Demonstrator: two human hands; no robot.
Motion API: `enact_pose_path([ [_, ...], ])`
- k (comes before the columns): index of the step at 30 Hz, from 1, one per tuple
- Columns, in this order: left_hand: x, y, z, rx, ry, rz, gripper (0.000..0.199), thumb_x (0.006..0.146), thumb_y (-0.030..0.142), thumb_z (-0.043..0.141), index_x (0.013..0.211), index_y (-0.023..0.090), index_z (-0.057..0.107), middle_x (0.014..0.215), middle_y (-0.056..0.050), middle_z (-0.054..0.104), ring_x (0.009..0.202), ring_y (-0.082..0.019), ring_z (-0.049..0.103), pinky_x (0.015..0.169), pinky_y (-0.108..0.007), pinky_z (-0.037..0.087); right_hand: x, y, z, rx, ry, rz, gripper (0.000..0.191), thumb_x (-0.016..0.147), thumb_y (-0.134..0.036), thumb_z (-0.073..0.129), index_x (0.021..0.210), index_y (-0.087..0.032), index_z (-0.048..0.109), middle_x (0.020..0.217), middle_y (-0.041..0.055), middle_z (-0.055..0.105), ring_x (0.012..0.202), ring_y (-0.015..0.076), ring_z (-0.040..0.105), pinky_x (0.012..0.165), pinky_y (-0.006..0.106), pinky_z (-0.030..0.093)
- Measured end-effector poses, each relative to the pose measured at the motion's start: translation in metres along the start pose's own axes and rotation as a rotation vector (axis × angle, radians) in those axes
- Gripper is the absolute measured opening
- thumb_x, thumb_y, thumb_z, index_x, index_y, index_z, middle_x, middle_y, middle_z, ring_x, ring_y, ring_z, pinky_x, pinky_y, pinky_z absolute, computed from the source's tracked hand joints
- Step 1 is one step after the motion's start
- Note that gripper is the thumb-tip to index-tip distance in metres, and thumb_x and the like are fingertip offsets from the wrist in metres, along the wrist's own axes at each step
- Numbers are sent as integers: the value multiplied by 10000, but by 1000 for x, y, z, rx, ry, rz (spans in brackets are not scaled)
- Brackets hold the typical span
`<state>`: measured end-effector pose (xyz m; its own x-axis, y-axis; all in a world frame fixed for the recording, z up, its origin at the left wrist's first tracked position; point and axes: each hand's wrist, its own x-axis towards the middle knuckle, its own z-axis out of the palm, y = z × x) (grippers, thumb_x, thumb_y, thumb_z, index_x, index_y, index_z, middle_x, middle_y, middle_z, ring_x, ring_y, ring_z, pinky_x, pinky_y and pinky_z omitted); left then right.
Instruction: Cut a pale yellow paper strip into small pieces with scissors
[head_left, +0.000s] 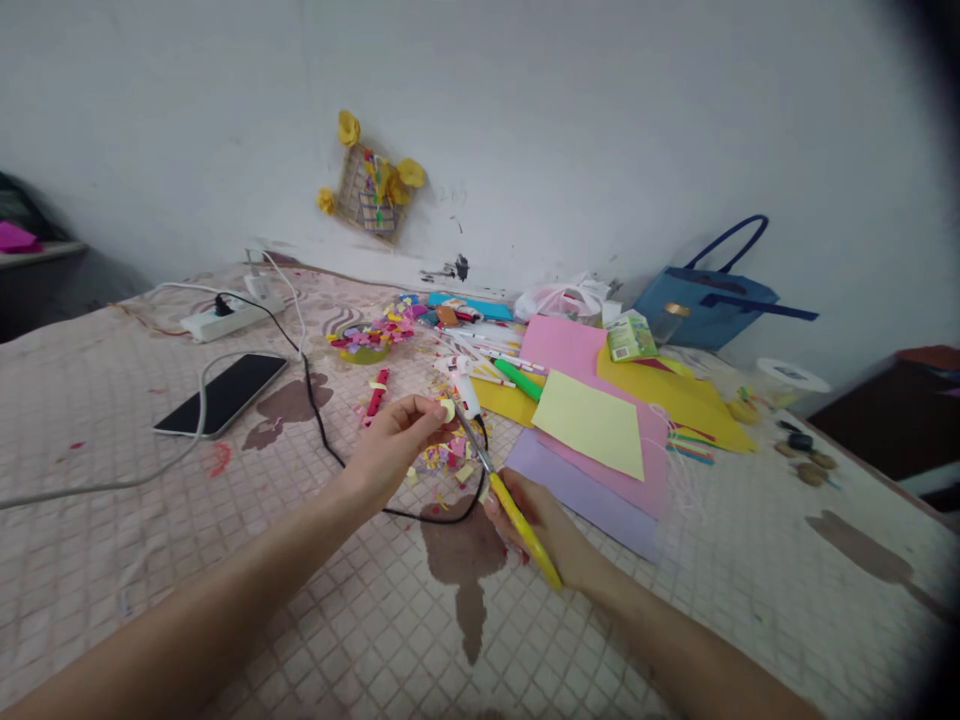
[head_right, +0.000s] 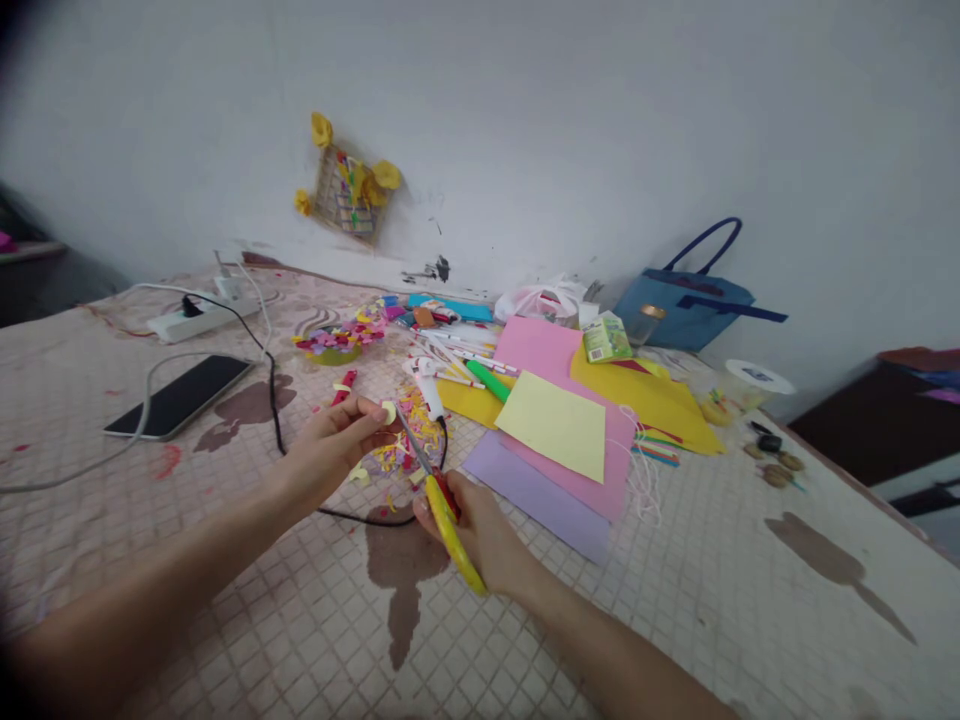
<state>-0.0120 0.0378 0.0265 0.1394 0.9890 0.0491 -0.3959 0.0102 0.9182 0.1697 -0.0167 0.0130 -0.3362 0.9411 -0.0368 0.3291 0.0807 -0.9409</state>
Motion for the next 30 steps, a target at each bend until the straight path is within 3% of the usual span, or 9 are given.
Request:
enact_pose_path([
  [11,-1,1,2,-18,20,-2,160,702,254,686,683,142,572,730,-6,651,700,-105,606,719,-249,481,1,2,-1,-87,8,-7,233,789,-368,553,688,-200,427,509,-62,404,440,81,346,421,207,287],
  [20,0,-5,0,-36,6,30,148,729,250,668,698,141,573,735,-11,654,722,-111,612,713,-247,486,2,10,-2,-140,26,-62,268,818,-421,508,711,-191,422,560,-57,413,468,75,358,439,200,303],
  [30,-1,-2,3,-55,22,15,158,708,252,683,684,140,574,718,-18,655,709,-116,612,697,-247,485,2,6,-2,-146,9,-14,273,811,-433,501,705,-192,428,513,-60,418,448,76,360,411,196,290],
])
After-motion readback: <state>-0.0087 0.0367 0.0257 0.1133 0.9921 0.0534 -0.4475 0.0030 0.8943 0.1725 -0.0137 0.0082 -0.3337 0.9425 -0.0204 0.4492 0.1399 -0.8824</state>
